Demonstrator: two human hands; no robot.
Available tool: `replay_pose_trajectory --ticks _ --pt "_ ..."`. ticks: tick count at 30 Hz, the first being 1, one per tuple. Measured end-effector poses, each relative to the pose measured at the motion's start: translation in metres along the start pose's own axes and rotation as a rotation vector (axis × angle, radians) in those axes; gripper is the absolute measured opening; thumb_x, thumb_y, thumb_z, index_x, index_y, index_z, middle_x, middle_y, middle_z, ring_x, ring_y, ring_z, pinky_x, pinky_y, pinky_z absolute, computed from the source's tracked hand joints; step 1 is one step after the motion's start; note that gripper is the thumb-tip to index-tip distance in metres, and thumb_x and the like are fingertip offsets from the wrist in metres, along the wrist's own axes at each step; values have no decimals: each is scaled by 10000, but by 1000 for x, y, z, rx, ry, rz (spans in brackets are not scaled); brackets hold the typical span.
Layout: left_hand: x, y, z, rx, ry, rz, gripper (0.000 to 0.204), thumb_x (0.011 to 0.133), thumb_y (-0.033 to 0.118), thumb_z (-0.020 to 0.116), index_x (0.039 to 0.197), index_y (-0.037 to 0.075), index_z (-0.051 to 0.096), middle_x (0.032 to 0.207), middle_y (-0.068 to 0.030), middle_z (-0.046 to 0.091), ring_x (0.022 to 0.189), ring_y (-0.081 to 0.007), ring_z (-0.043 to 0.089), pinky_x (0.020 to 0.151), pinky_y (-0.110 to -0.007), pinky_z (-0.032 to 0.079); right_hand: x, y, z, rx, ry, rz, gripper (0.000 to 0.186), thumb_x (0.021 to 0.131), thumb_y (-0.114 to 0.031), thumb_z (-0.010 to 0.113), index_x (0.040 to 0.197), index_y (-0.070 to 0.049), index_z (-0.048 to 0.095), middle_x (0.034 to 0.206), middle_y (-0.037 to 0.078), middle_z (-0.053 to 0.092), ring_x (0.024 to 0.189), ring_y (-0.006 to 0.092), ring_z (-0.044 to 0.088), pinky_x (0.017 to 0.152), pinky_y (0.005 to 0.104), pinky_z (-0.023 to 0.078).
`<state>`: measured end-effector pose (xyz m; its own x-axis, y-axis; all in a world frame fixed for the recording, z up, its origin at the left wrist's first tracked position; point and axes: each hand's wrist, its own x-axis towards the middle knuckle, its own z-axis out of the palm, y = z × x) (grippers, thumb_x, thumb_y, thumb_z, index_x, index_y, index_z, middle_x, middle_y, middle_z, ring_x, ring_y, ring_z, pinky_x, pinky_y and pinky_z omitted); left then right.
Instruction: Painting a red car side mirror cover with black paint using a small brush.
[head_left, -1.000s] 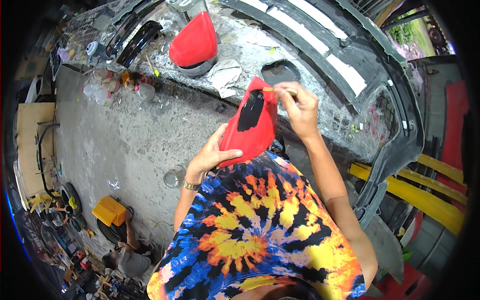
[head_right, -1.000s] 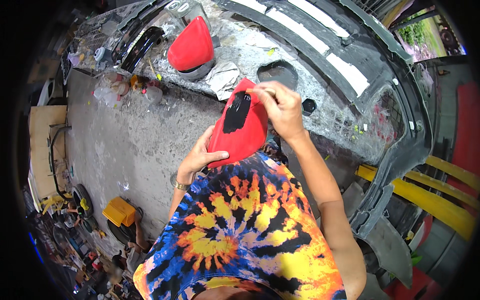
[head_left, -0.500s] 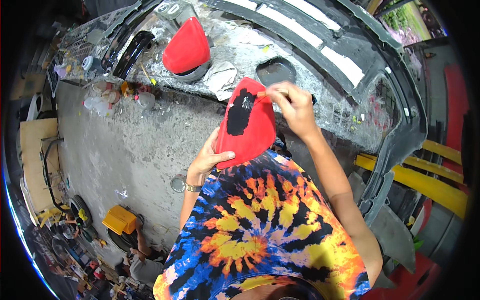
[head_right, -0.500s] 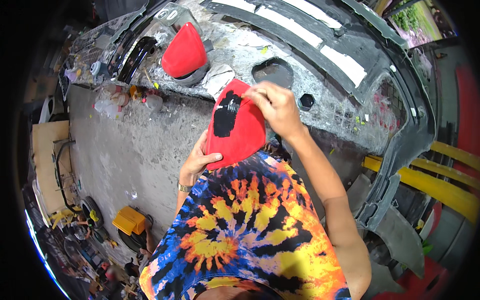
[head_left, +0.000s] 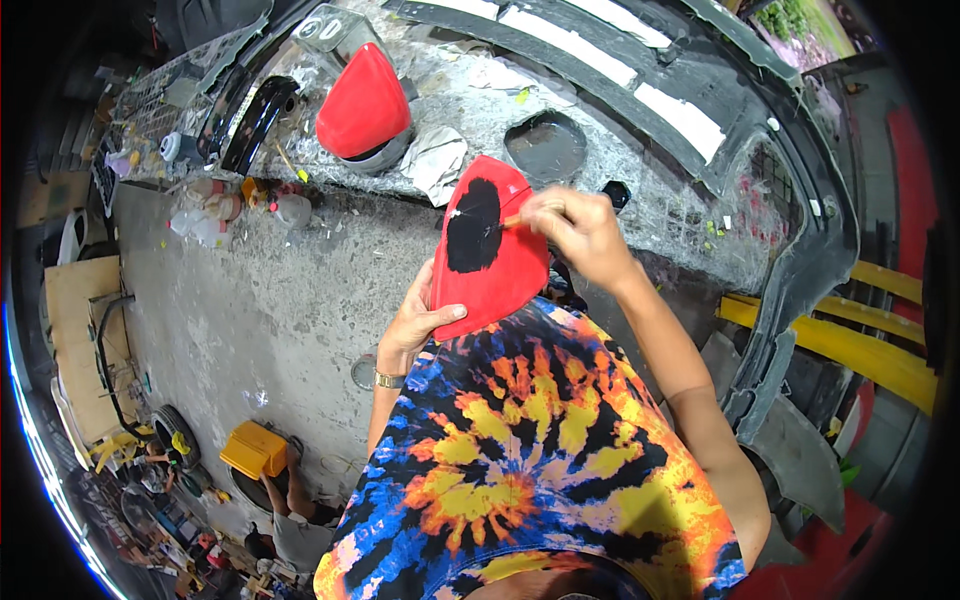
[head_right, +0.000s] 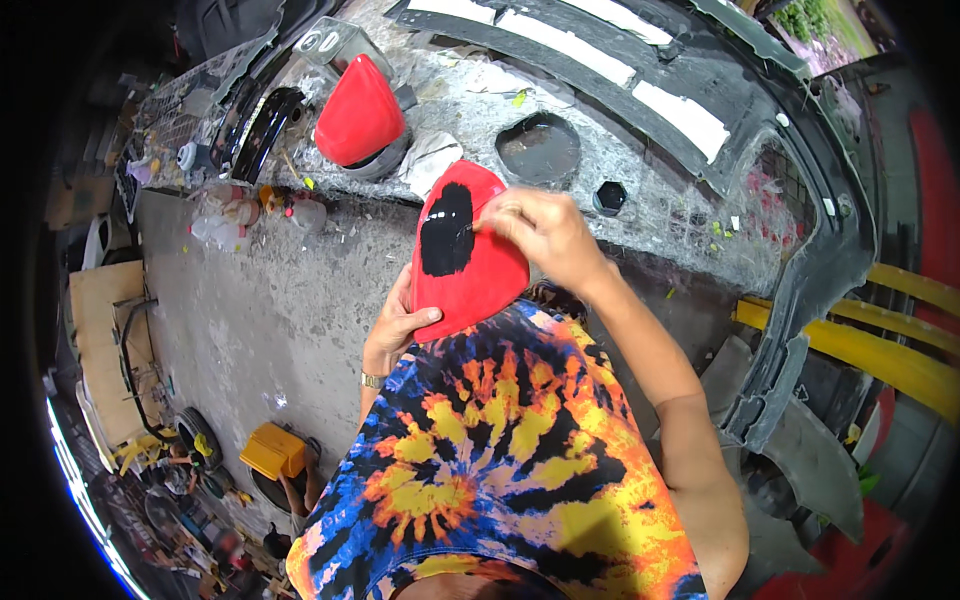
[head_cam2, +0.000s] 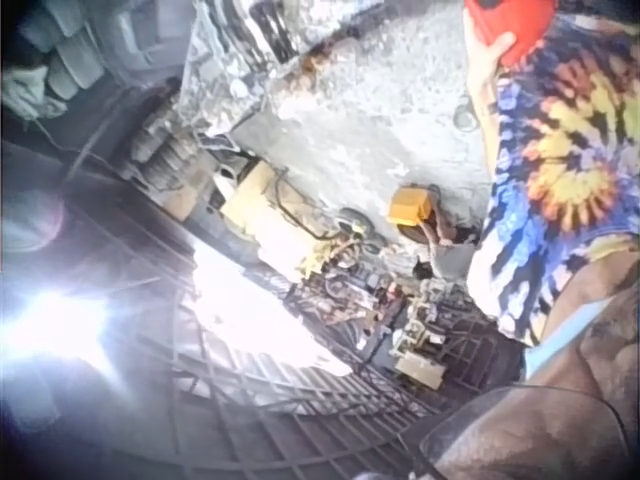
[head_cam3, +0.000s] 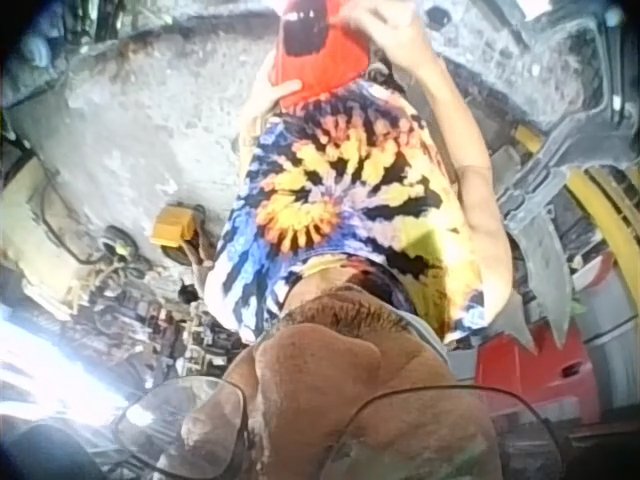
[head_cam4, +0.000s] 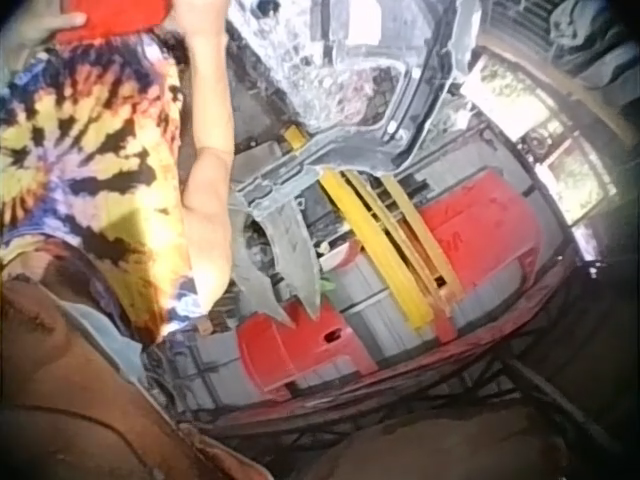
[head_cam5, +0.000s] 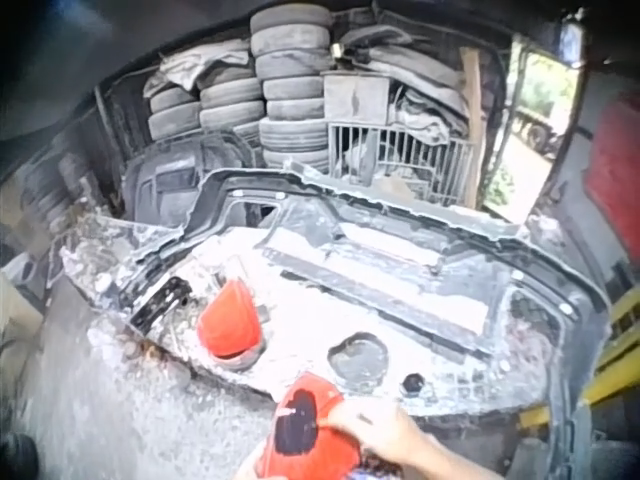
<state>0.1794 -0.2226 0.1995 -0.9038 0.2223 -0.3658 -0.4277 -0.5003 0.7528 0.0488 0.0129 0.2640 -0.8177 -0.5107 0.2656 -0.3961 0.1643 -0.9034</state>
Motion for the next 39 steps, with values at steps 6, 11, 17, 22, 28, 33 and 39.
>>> replay_pose_trajectory --ticks 6,11,17,22,28,33,39 --pt "1 0 4 -20 18 -20 827 731 -38 742 1422 42 296 1393 -90 429 1286 -191 434 1078 -352 363 7 14 -2 -189 159 -119 110 850 -103 652 899 -6 672 863 123 677 741 235 676 650 314 533" --pt "5 -2 0 -48 7 -46 848 715 -45 745 1426 54 293 1401 -89 421 1290 -196 429 1086 -355 353 -44 -9 9 -17 -39 21 72 826 -56 673 882 -11 678 835 115 666 726 220 659 662 301 526" --pt "-4 -4 6 -39 34 -42 918 675 -51 767 1440 70 272 1401 -89 420 1297 -214 422 1088 -376 351 -62 51 -69 122 590 417 113 909 -115 621 918 -21 683 728 -20 639 540 -3 393 469 197 300" --pt "-11 7 26 52 181 -59 1004 647 -22 804 1461 78 225 1407 -100 414 1279 -226 439 1066 -366 382 -88 149 -105 -201 623 456 157 892 -171 635 912 -29 699 767 23 681 583 60 523 513 240 399" --pt "-4 5 22 98 141 27 985 668 -17 792 1467 58 220 1410 -110 412 1261 -229 460 1051 -361 397 -89 197 -78 -452 379 355 227 854 -263 654 898 -48 712 890 90 702 805 254 679 731 332 512" --pt "8 7 25 130 104 16 981 672 -42 769 1474 47 211 1419 -113 407 1277 -225 446 1058 -359 387 -91 217 -76 -121 487 563 176 884 -201 628 886 -40 697 726 72 672 632 153 621 611 290 477" --pt "40 -6 31 54 33 -9 918 706 -49 741 1467 48 236 1434 -111 399 1303 -225 421 1090 -365 346 -114 223 -94 533 891 757 187 909 -226 635 828 -58 636 646 16 595 476 29 410 402 191 290"
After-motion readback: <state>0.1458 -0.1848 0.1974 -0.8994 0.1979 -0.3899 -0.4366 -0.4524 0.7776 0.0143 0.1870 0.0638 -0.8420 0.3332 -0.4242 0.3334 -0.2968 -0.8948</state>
